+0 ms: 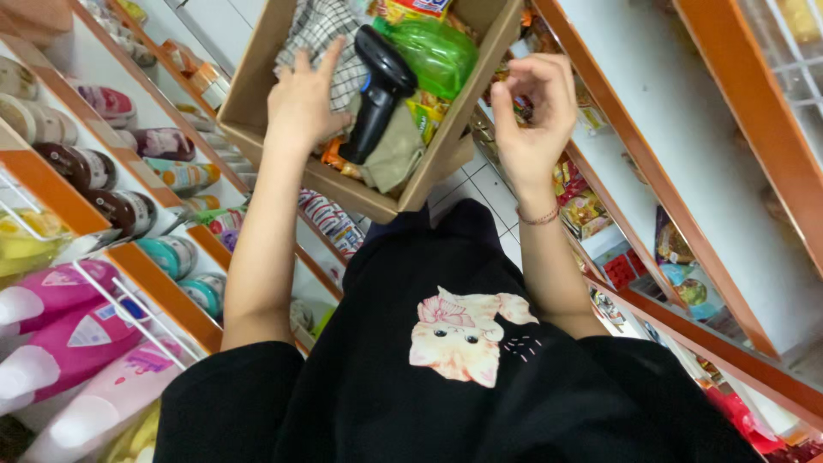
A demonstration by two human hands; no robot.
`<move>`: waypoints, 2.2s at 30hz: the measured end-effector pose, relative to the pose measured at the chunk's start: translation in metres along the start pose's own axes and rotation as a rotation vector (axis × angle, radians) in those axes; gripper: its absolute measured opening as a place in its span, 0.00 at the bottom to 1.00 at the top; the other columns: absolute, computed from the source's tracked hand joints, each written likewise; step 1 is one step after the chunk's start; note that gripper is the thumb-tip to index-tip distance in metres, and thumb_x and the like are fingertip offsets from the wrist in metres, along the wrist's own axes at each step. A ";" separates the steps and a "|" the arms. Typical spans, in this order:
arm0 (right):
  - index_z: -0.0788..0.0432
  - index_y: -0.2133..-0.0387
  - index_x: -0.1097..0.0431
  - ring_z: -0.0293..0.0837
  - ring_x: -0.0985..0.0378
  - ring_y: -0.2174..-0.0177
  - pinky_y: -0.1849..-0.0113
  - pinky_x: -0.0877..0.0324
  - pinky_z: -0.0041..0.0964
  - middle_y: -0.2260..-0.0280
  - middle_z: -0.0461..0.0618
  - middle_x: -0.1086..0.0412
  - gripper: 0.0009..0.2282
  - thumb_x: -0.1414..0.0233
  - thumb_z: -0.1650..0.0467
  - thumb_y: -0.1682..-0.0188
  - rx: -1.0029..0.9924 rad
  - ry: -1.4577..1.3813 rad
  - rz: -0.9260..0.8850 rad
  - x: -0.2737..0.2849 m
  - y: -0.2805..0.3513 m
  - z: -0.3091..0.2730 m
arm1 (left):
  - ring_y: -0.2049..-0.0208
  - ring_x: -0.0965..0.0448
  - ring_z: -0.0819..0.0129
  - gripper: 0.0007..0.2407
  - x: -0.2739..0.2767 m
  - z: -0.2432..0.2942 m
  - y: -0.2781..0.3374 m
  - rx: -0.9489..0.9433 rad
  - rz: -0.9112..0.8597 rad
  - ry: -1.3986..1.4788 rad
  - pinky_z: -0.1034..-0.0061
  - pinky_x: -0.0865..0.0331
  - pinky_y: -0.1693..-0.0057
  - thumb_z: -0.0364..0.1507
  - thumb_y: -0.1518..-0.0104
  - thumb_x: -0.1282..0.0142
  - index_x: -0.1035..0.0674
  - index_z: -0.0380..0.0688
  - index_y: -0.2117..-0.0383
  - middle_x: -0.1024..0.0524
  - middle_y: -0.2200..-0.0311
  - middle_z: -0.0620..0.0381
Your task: The person removes food items and a scanner from a box, places a bread roll on a shelf, sprays liquid onto a cloth, and wipes the edges and surfaces of shelves in a store aisle.
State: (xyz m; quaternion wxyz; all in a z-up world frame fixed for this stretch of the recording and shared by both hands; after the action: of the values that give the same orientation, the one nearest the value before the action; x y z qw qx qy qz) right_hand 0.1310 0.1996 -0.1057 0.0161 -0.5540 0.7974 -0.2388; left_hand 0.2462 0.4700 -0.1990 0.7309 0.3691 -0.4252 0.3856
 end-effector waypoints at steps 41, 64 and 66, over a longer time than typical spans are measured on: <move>0.58 0.52 0.34 0.56 0.32 0.38 0.39 0.32 0.47 0.40 0.53 0.38 0.20 0.38 0.78 0.58 -0.004 0.185 -0.644 -0.184 -0.013 0.058 | 0.55 0.24 0.51 0.11 -0.014 -0.055 0.033 -0.155 0.032 -0.043 0.56 0.34 0.51 0.37 0.54 0.38 0.15 0.42 0.75 0.20 0.64 0.47; 0.61 0.61 0.37 0.60 0.25 0.61 0.62 0.29 0.52 0.60 0.58 0.33 0.14 0.37 0.72 0.51 0.023 0.925 -0.237 -0.115 -0.119 0.142 | 0.57 0.30 0.50 0.10 0.034 -0.038 0.062 -0.019 0.505 0.171 0.59 0.37 0.52 0.31 0.47 0.36 0.22 0.39 0.66 0.29 0.62 0.47; 0.63 0.60 0.38 0.61 0.26 0.61 0.62 0.29 0.51 0.59 0.59 0.34 0.16 0.36 0.72 0.54 0.079 0.944 -0.221 -0.114 -0.131 0.147 | 0.58 0.31 0.49 0.11 0.038 -0.032 0.072 0.070 0.632 0.179 0.60 0.36 0.51 0.32 0.46 0.35 0.25 0.39 0.69 0.32 0.64 0.45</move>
State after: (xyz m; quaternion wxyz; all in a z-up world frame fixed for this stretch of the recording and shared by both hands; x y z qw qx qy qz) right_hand 0.3330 0.2123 -0.2111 -0.3517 -0.4656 0.6442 -0.4945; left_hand 0.2066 0.5388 -0.1606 0.5963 0.2087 -0.4393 0.6387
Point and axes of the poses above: each hand's wrist, its own y-axis away from the middle knuckle, its own x-axis out of the back of the hand, z = x × y, the point moved 4 cm from there along -y, towards the middle knuckle
